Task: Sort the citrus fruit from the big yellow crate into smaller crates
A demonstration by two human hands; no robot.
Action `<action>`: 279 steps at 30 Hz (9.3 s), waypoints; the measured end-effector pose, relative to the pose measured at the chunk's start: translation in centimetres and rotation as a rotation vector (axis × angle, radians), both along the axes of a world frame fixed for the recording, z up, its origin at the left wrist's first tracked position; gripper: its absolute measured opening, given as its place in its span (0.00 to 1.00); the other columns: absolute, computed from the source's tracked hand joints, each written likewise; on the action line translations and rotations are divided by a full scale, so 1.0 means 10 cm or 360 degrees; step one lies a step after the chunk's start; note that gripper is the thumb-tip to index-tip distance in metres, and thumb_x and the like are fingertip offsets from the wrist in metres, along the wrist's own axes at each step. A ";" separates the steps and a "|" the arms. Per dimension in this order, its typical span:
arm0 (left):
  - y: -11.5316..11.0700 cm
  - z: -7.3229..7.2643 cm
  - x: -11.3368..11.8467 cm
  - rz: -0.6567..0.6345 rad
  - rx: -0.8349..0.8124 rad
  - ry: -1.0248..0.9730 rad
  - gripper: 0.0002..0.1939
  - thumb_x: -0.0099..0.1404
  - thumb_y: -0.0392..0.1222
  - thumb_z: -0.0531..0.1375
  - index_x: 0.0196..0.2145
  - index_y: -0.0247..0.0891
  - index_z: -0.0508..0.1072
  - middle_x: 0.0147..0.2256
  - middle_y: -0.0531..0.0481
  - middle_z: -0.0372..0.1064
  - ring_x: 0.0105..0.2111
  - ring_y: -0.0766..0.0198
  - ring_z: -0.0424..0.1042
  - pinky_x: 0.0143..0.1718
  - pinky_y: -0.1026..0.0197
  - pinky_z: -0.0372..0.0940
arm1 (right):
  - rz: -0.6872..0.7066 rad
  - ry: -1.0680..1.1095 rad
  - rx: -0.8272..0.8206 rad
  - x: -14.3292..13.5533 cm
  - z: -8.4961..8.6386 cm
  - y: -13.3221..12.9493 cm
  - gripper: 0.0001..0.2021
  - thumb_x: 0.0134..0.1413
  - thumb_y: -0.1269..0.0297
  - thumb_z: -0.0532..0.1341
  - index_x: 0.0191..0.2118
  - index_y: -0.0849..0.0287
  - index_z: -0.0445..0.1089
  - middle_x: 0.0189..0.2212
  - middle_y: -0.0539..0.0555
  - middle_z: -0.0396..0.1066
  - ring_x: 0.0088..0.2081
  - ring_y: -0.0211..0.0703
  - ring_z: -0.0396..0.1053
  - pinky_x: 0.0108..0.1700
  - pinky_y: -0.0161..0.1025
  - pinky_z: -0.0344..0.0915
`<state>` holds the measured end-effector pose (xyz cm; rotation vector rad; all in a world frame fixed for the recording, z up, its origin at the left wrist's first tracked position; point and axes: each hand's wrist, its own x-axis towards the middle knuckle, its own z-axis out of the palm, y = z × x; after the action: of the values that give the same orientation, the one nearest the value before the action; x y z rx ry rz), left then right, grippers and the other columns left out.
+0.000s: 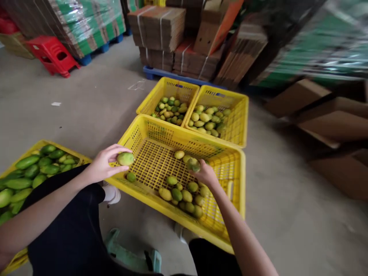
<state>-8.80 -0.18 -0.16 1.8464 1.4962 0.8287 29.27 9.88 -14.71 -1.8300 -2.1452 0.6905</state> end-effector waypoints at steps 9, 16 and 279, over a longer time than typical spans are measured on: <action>0.00 -0.13 0.55 -0.0293 0.0190 -0.0420 0.22 0.58 0.45 0.69 0.50 0.38 0.74 0.45 0.42 0.78 0.44 0.56 0.78 0.49 0.49 0.74 | -0.0314 0.0387 0.0740 -0.46 1.47 -1.34 0.25 0.47 0.55 0.66 0.50 0.52 0.63 0.41 0.57 0.76 0.38 0.52 0.75 0.41 0.50 0.74; -0.10 -0.10 0.76 -0.0361 0.0600 -0.0353 0.19 0.61 0.43 0.68 0.50 0.39 0.74 0.47 0.41 0.77 0.47 0.55 0.77 0.50 0.47 0.74 | -0.0264 0.0474 0.0962 -0.84 1.31 -1.54 0.23 0.50 0.59 0.66 0.52 0.53 0.62 0.45 0.58 0.74 0.44 0.53 0.75 0.45 0.52 0.74; -0.15 -0.01 0.71 0.0354 -0.0217 -0.1477 0.26 0.53 0.27 0.69 0.50 0.39 0.74 0.46 0.47 0.75 0.40 0.64 0.75 0.43 0.66 0.70 | -0.1143 0.2383 -0.0097 -1.16 1.35 -1.30 0.25 0.34 0.71 0.70 0.43 0.51 0.68 0.36 0.46 0.73 0.36 0.42 0.72 0.34 0.38 0.71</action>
<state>-1.70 -1.68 -0.30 0.9477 1.0936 1.3921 17.67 -3.09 -1.19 -1.1514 -0.4802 1.2786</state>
